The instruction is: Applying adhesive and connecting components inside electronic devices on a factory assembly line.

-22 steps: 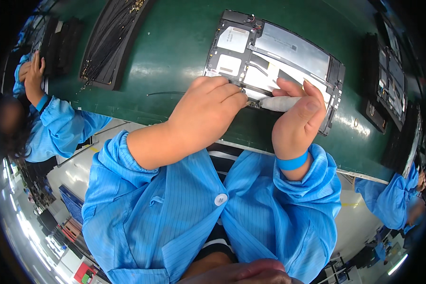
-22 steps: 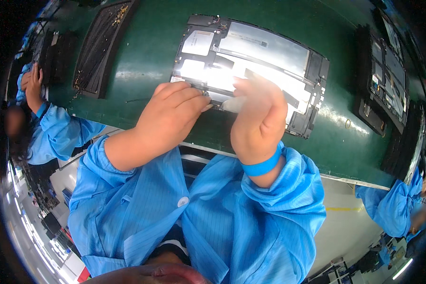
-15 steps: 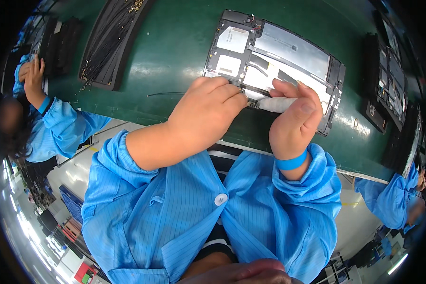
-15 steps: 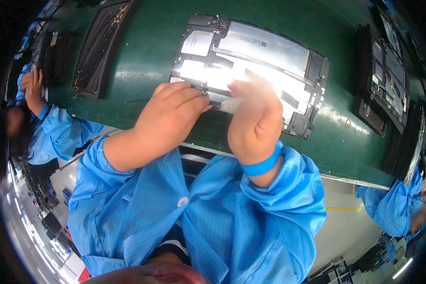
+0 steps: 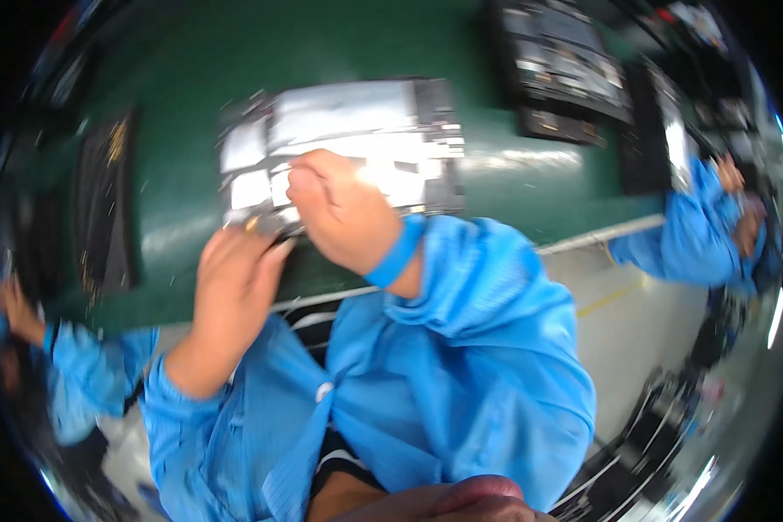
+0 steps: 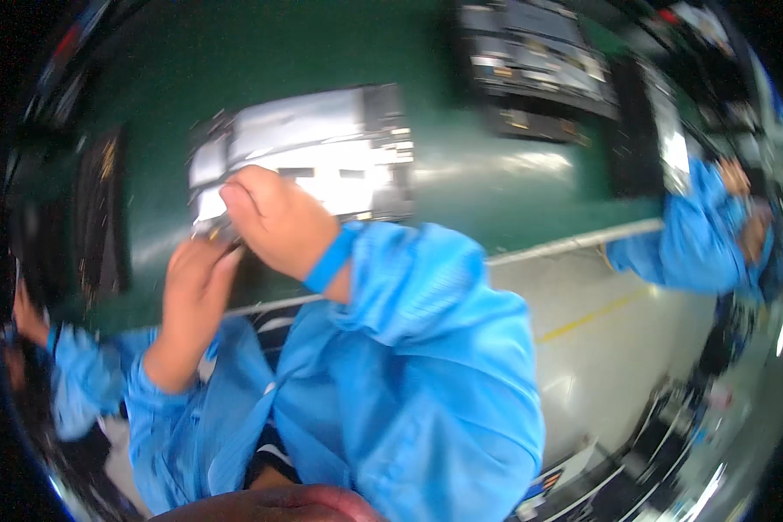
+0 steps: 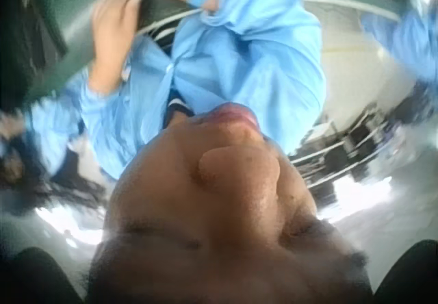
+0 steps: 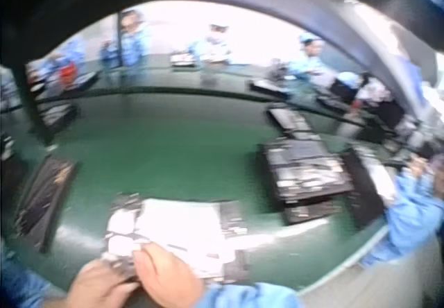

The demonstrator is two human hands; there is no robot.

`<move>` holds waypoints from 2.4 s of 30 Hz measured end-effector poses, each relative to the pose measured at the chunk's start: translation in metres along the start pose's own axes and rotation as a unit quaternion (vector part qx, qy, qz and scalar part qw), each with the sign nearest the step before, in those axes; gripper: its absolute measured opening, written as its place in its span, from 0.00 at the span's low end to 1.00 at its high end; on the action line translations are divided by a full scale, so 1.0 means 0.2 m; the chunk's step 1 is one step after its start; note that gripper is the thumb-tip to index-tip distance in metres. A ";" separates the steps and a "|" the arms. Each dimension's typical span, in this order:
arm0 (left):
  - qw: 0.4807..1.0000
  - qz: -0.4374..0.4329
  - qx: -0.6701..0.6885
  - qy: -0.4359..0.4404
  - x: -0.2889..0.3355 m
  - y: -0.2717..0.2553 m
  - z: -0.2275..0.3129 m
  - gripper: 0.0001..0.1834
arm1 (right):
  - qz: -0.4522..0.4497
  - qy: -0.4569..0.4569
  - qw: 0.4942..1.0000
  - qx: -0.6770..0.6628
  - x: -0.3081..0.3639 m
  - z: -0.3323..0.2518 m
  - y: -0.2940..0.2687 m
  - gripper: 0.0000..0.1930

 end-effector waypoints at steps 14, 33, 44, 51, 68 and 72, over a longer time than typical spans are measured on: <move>0.672 0.175 0.496 -0.522 0.35 0.19 -0.53 0.11 | 0.044 0.028 0.998 -0.046 0.02 0.06 -0.05 0.14; 0.768 -0.099 0.414 -0.479 0.39 0.24 -0.35 0.18 | 0.048 0.106 0.981 -0.155 0.00 0.15 -0.01 0.16; 0.713 -0.155 0.470 -0.497 0.46 0.31 -0.27 0.20 | -0.103 0.230 0.967 -0.038 -0.09 0.14 0.08 0.22; 0.719 -0.151 0.462 -0.497 0.43 0.32 -0.31 0.20 | -0.202 0.066 0.959 0.189 -0.14 0.08 0.13 0.17; 0.739 -0.078 0.432 -0.511 0.38 0.31 -0.41 0.19 | -0.357 0.018 0.872 0.336 -0.15 0.16 0.38 0.12; 0.737 -0.063 0.448 -0.503 0.34 0.31 -0.43 0.18 | -0.102 0.043 0.983 0.148 -0.19 0.13 -0.09 0.13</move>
Point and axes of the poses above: each hand's wrist, its own x-axis away from the middle knuckle, its own y-axis out of the palm, z = x × y, the point moved 10 cm from there along -x, towards the middle knuckle, and after that the axes turned 4 degrees about z, right-handed, at the moved point
